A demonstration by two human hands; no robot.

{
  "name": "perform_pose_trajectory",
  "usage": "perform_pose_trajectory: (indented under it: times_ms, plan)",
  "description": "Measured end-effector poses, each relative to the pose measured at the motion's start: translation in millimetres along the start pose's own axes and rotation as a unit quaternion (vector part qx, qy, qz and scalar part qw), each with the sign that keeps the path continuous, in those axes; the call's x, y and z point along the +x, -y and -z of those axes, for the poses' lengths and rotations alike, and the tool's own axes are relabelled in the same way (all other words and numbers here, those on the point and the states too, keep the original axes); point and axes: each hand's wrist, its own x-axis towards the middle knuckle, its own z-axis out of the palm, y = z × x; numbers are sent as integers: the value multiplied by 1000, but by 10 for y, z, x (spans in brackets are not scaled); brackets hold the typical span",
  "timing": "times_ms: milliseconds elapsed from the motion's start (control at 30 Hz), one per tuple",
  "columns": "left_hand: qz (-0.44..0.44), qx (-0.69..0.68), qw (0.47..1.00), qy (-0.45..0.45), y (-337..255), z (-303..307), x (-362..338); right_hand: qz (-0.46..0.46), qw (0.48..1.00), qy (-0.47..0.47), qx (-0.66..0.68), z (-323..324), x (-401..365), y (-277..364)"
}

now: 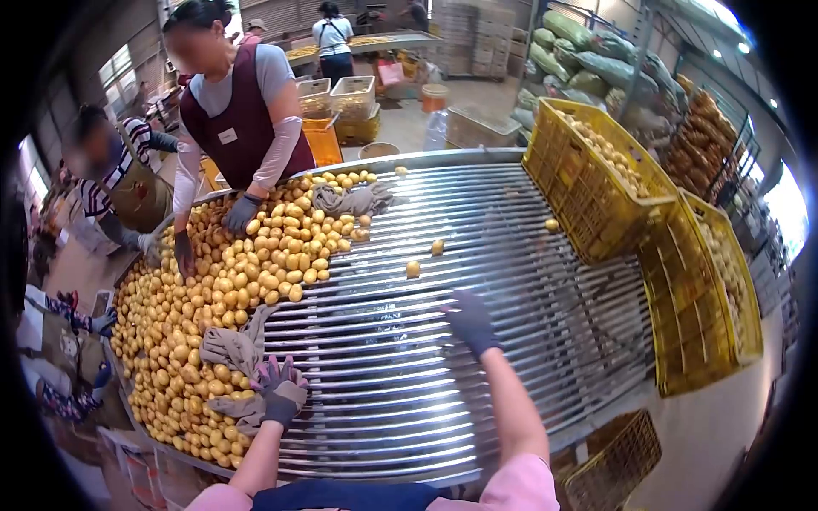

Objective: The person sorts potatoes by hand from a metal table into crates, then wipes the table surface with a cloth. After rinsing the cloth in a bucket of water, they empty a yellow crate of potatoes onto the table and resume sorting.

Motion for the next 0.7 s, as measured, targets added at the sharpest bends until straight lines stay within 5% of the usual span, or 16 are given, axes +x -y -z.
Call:
perform_pose_trajectory:
  times_ms: [67,233,467,567,633,700]
  plan:
    - [33,79,995,-42,-232,-127,38,-114,993,-2,36,280,189,-726]
    - [63,146,985,-69,-275,-348,90,-225,957,-119,-142,631,907,-1958]
    - [72,122,986,-89,-263,-315,116,-353,890,-120,-263,1011,1852,-2290]
    - [77,163,980,-80,-281,-284,110,-376,885,-148,-232,791,2008,-2759]
    - [80,154,982,-70,-290,-261,103,-299,885,-281,-219,669,2012,-2988]
    - [71,168,981,-67,-324,-248,100,-268,898,-286,-199,640,2056,-2794]
